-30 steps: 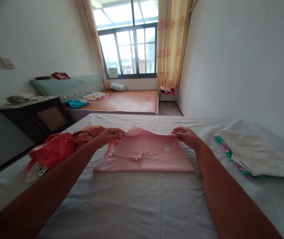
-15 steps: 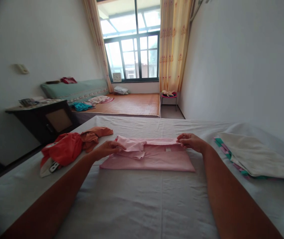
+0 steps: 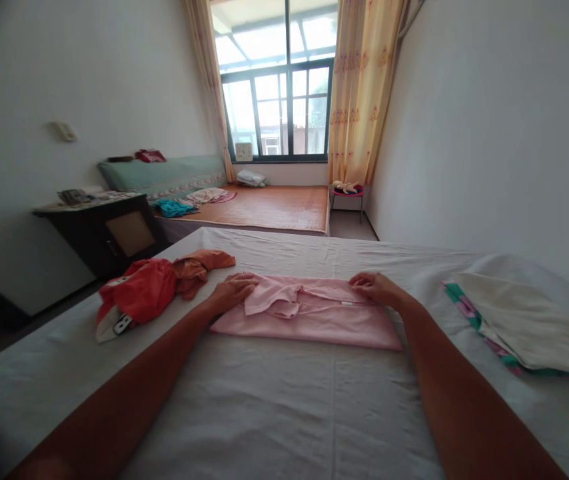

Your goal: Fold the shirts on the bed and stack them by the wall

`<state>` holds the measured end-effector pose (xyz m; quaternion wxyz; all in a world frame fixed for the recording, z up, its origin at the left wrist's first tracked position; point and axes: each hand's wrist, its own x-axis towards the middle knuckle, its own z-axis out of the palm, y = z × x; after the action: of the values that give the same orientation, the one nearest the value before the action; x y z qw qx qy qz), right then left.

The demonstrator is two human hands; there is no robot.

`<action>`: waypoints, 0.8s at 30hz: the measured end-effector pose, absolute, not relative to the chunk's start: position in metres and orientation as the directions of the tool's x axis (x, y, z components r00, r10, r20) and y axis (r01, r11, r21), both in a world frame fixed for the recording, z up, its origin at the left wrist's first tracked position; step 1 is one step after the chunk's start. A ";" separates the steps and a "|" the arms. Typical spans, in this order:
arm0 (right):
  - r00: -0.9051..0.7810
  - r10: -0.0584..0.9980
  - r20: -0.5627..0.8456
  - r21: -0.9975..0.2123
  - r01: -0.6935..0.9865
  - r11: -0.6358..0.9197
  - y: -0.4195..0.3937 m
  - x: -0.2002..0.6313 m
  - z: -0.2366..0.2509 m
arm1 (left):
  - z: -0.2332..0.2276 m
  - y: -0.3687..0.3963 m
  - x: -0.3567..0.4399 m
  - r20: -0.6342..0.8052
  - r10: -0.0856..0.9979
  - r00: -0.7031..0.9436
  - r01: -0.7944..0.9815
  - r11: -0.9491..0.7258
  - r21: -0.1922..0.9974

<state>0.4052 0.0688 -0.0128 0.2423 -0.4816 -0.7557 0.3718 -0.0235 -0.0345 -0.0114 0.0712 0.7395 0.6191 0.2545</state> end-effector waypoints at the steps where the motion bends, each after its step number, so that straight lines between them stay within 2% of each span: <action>1: -0.436 0.899 -0.040 -0.791 0.563 0.238 0.068 0.405 -0.014 | -0.012 -0.036 -0.023 0.258 0.962 0.095 0.915 -0.186 0.357; 3: -0.411 0.908 -0.082 -0.757 0.618 0.212 0.067 0.408 -0.015 | -0.011 -0.041 -0.026 0.231 0.972 0.034 0.957 -0.098 0.273; 5: -0.363 0.931 -0.026 -0.674 0.695 0.252 0.066 0.409 -0.010 | -0.006 -0.046 -0.030 0.253 0.967 0.012 0.968 -0.075 0.241; 7: -0.351 0.931 0.100 -0.563 0.752 0.344 0.063 0.401 -0.002 | 0.002 -0.050 -0.035 0.268 0.956 0.118 0.945 -0.192 0.266; 9: -0.396 0.892 0.219 -0.489 0.746 0.452 0.055 0.380 0.007 | 0.009 -0.053 -0.037 0.240 0.920 0.309 0.862 -0.378 0.338; 12: -0.559 0.758 0.335 -0.448 0.614 0.650 0.034 0.332 0.014 | 0.015 -0.057 -0.036 0.151 0.850 0.505 0.727 -0.513 0.456; 15: -0.729 0.559 0.395 -0.260 0.495 0.829 0.010 0.290 0.010 | 0.014 -0.058 -0.032 0.146 0.850 0.507 0.713 -0.508 0.482; 18: -0.792 0.473 0.385 -0.104 0.472 0.875 -0.004 0.270 0.003 | 0.011 -0.057 -0.031 0.187 0.853 0.488 0.703 -0.511 0.495; 21: -0.763 0.493 0.419 -0.096 0.502 0.859 -0.005 0.267 -0.004 | 0.008 -0.056 -0.031 0.205 0.857 0.473 0.683 -0.504 0.529; 24: -0.666 0.575 0.476 -0.236 0.533 0.812 0.000 0.269 -0.010 | 0.006 -0.056 -0.030 0.225 0.894 0.388 0.698 -0.445 0.561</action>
<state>0.2691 0.0000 -0.0099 0.2735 -0.3040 -0.9118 0.0382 -0.0305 -0.0559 0.0061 0.1919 0.8108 0.4908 0.2548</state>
